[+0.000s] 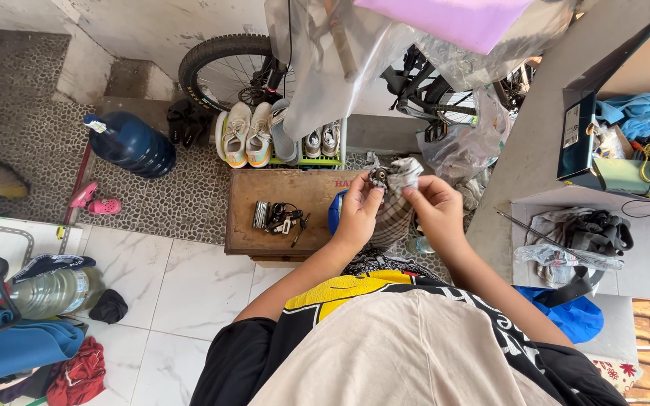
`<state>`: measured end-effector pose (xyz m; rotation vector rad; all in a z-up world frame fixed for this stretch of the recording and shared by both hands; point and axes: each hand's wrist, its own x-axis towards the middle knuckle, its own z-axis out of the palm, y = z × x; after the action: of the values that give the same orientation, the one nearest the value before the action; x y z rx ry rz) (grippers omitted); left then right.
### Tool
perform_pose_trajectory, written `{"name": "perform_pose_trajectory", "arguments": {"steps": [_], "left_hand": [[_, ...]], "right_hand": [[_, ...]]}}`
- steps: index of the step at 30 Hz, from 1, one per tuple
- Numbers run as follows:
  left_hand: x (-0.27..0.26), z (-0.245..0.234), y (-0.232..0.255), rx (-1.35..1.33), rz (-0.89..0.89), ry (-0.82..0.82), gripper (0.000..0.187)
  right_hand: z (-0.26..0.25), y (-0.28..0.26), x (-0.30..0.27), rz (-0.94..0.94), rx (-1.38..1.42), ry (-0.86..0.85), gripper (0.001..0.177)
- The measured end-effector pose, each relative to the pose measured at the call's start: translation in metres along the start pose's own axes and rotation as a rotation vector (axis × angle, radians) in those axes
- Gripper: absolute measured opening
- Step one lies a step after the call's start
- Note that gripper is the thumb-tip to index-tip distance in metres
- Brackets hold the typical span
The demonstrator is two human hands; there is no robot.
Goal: The recorder is seen organizing various small mechanical parts and electronic components into a blue bag.
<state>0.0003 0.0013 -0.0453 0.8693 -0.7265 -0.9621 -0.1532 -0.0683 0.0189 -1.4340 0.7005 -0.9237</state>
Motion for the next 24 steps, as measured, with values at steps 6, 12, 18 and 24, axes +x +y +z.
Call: {"name": "perform_pose_trajectory", "arguments": {"steps": [6,12,18,24], "left_hand": [[-0.001,0.007,0.019,-0.030,-0.038,-0.097,0.028],[-0.004,0.007,0.022,0.037,-0.069,-0.097,0.021],[-0.005,-0.002,0.026,0.077,-0.162,-0.137,0.029],[-0.007,0.007,0.054,-0.004,-0.194,-0.224,0.043]], "right_hand": [[0.002,-0.038,0.005,0.236,0.549,0.193,0.011],[0.004,-0.041,0.002,0.178,0.425,-0.058,0.023],[0.009,-0.055,-0.001,-0.088,-0.141,-0.242,0.034],[0.019,-0.059,-0.006,-0.386,-0.598,-0.097,0.025]]}}
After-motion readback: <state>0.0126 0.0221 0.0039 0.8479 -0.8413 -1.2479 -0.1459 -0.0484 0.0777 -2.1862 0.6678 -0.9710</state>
